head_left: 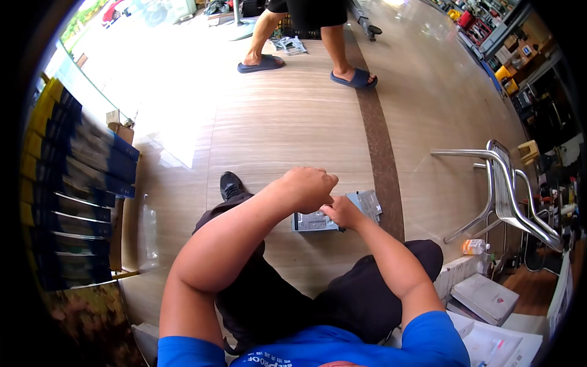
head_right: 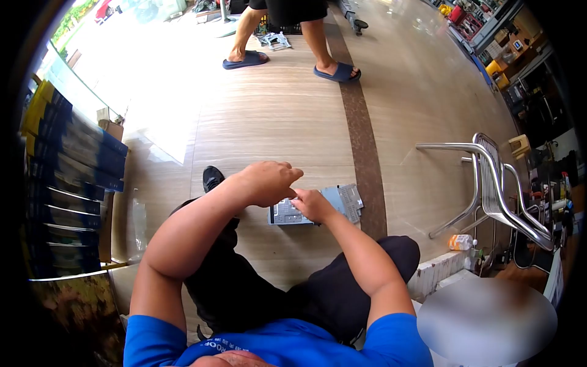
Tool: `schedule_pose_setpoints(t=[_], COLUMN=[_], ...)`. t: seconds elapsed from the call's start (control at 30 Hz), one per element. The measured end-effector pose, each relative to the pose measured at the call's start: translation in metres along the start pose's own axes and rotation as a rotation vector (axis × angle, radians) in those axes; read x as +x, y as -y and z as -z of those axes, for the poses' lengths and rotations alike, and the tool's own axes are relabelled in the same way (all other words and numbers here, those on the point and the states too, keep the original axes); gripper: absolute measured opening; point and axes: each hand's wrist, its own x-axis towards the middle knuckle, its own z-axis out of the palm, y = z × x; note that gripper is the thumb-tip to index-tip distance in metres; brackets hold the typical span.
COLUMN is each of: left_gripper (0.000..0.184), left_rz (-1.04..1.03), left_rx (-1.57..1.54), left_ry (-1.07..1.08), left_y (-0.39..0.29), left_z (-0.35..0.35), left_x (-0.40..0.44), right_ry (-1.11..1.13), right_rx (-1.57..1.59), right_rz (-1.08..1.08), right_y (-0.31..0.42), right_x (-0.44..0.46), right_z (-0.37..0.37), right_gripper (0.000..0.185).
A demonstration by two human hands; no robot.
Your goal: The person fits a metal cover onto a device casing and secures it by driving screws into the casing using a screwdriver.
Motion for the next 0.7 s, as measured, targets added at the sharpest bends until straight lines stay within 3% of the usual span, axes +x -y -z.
schedule_pose_setpoints(t=[0.13, 0.33, 0.57, 0.7], left_gripper=[0.035, 0.050, 0.048, 0.048], left_rz=[-0.009, 0.033, 0.055, 0.038], left_rx=[-0.004, 0.025, 0.026, 0.025], left_ry=[0.021, -0.003, -0.020, -0.012], left_y=[-0.003, -0.002, -0.010, -0.017], left_z=[0.000, 0.005, 0.011, 0.012], left_x=[0.000, 0.001, -0.002, -0.004], right_ry=[0.019, -0.032, 0.019, -0.062], right_rx=[0.044, 0.023, -0.076, -0.106], right_rz=[-0.059, 0.040, 0.051, 0.020], right_y=[0.000, -0.014, -0.025, -0.026], right_x=[-0.004, 0.006, 0.006, 0.001], right_z=[0.002, -0.005, -0.009, -0.011], right_gripper=[0.017, 0.019, 0.026, 0.027])
